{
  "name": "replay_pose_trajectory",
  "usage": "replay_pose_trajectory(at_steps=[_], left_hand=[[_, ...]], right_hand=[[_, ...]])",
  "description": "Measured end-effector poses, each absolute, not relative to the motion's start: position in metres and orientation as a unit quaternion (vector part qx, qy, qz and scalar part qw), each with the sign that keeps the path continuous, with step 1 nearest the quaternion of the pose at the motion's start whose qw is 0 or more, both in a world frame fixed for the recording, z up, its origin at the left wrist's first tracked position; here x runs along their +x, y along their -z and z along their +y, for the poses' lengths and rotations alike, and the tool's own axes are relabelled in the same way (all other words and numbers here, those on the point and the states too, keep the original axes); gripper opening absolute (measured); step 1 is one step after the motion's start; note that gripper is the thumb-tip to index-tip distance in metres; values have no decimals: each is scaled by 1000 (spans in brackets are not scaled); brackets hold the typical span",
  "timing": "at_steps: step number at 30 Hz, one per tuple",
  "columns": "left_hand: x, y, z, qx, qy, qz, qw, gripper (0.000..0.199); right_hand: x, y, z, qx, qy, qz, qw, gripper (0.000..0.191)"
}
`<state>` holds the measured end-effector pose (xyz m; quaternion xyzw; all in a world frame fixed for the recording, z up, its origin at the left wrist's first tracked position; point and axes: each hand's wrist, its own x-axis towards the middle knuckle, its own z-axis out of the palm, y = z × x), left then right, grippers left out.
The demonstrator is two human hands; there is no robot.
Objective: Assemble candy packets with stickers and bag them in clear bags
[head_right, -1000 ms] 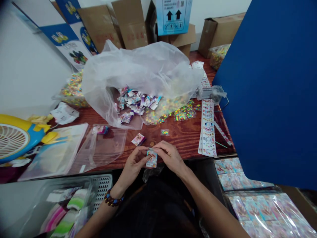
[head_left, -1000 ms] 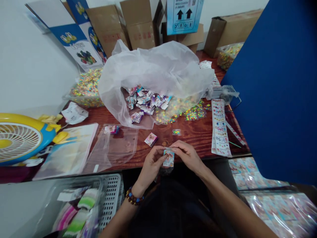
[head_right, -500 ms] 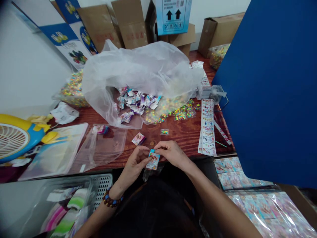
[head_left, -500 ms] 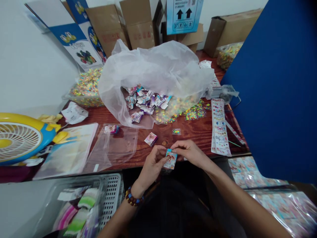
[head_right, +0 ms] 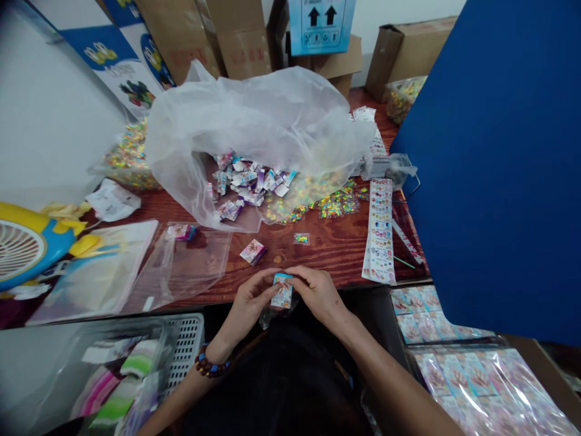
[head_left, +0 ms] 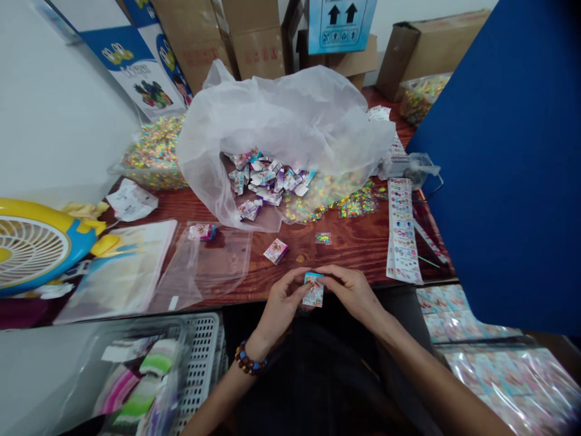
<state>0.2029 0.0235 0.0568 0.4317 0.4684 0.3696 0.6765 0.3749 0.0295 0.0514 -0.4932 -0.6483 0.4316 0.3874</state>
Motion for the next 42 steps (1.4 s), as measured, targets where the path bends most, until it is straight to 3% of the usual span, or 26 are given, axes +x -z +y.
replay_pose_trajectory(at_steps=[5,13,16,21,24,28,35,42], left_hand=[[197,-56,25,421,-348,458,701,36],[181,-47,30,475,-289,451,698,29],[175,-47,32,540,-308,507,597,37],[156,-44,45,666,-365,582,290,54],[145,-35,58,698,-353,595,185,59],[140,-16,70,726,-321,580,185,69],[136,-10,74,722,-330,560,236,45],[131,-9,70,728,-318,554,250,47]], right_hand=[[378,-48,31,-459,-465,-636,410,17],[375,-36,37,-438,-581,-600,333,15],[356,-28,49,-466,-602,-538,361,16],[318,-15,94,-507,-578,-445,460,21],[306,-18,115,-566,-464,-553,399,21],[314,-28,122,-572,-312,-704,283,27],[333,-26,158,-329,-333,-870,153,67],[320,-26,165,-313,-305,-891,124,50]])
